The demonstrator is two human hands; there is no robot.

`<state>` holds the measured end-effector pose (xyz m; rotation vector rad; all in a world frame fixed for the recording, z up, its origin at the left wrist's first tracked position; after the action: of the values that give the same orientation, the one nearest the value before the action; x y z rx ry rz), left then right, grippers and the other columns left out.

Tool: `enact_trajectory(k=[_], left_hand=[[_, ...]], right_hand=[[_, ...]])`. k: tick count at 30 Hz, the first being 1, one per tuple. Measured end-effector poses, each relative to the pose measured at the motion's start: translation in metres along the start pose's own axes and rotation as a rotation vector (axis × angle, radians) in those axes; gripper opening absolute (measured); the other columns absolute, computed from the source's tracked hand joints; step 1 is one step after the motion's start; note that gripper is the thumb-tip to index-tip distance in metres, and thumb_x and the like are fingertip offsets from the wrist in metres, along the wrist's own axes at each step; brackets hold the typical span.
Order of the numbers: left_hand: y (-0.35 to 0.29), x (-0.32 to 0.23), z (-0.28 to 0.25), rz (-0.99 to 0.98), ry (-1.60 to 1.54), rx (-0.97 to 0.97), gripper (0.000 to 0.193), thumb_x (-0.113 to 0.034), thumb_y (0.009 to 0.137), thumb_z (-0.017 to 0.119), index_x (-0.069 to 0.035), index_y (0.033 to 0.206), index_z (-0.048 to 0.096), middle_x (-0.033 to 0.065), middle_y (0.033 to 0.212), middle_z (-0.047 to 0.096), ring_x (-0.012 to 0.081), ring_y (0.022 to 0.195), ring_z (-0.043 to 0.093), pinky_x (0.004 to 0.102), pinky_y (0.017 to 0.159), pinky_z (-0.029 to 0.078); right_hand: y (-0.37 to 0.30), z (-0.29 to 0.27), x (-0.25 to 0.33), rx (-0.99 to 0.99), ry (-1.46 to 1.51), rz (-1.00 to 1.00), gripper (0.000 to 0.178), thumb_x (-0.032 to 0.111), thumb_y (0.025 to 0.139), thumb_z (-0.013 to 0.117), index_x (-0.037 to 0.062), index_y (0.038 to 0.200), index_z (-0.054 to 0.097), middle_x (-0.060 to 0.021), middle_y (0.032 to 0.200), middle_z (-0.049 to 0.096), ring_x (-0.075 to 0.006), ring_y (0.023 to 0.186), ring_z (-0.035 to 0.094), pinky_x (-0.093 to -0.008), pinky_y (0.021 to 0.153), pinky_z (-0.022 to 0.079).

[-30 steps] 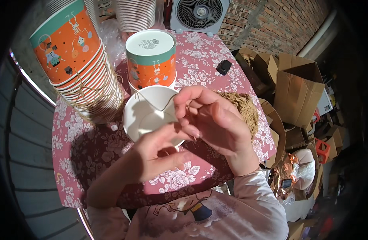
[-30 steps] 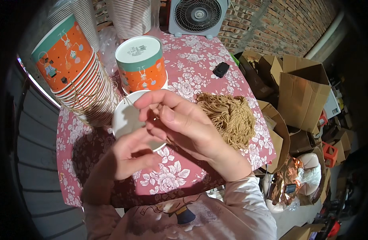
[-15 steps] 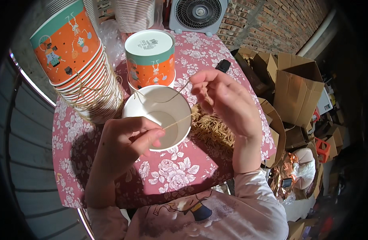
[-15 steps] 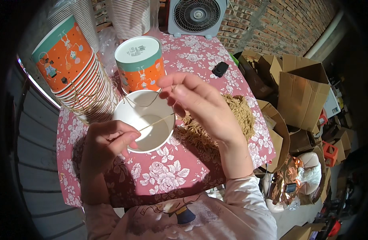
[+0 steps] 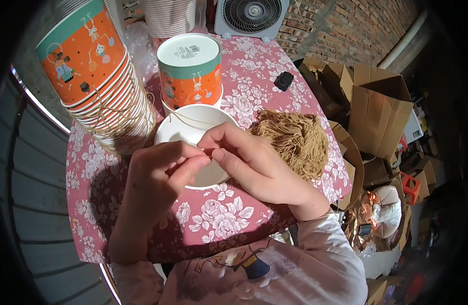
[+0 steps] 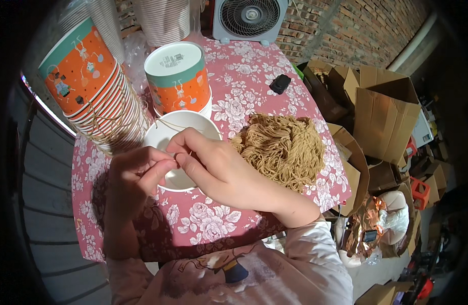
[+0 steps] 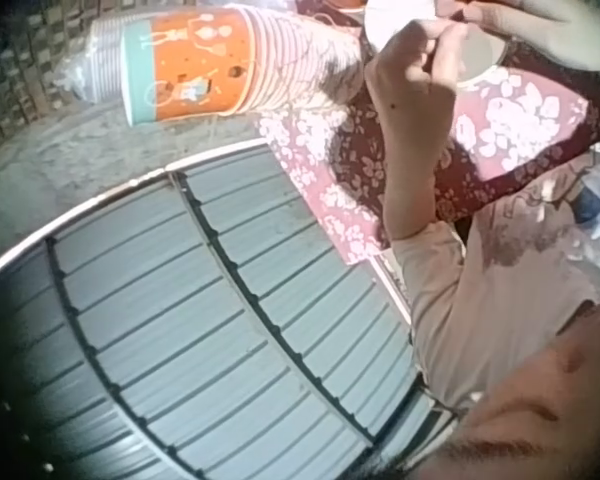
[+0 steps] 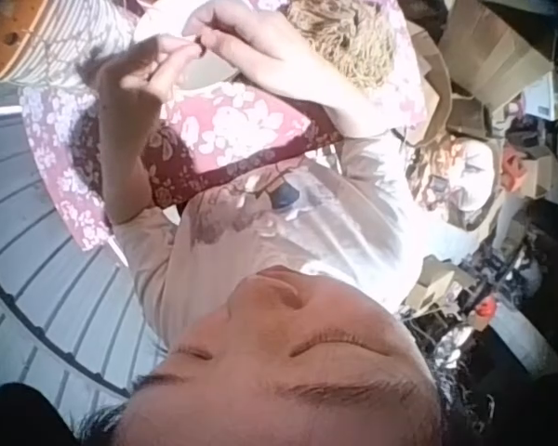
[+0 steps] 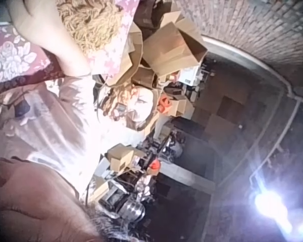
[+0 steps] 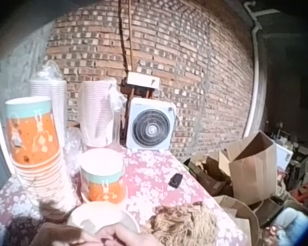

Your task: Threading and tying cord handles onto paper buckets in a workshop environment.

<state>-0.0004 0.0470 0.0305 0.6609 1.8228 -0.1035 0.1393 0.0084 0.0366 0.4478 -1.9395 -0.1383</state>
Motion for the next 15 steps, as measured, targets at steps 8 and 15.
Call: enact_trajectory(k=[8, 15], left_hand=[[0.000, 0.001, 0.000, -0.058, 0.001, 0.077, 0.005, -0.005, 0.091, 0.072, 0.000, 0.094, 0.073, 0.0055, 0.068, 0.066, 0.0085, 0.062, 0.061, 0.0271, 0.056, 0.046], [0.000, 0.008, 0.014, -0.086, -0.083, 0.110, 0.005, -0.002, 0.095, 0.068, 0.001, 0.094, 0.072, 0.0029, 0.069, 0.066, 0.0061, 0.060, 0.059, 0.0235, 0.053, 0.044]], right_hand=[[-0.001, -0.004, 0.003, 0.077, -0.018, 0.173, 0.015, 0.007, 0.094, 0.070, -0.0006, 0.107, 0.068, -0.0006, 0.079, 0.064, -0.0072, 0.072, 0.058, -0.0249, 0.064, 0.046], [-0.004, -0.022, 0.019, -0.029, -0.223, -0.193, 0.008, 0.003, 0.084, 0.076, -0.0008, 0.091, 0.075, -0.0047, 0.074, 0.064, -0.0161, 0.065, 0.058, -0.0291, 0.061, 0.046]])
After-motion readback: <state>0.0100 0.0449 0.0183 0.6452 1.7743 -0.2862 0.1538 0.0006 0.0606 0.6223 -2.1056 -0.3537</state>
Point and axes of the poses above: each hand's wrist, its own y-axis towards the middle knuckle, its own z-axis out of the palm, x = y × z, the point moved 9 cm from there along y, towards the middle knuckle
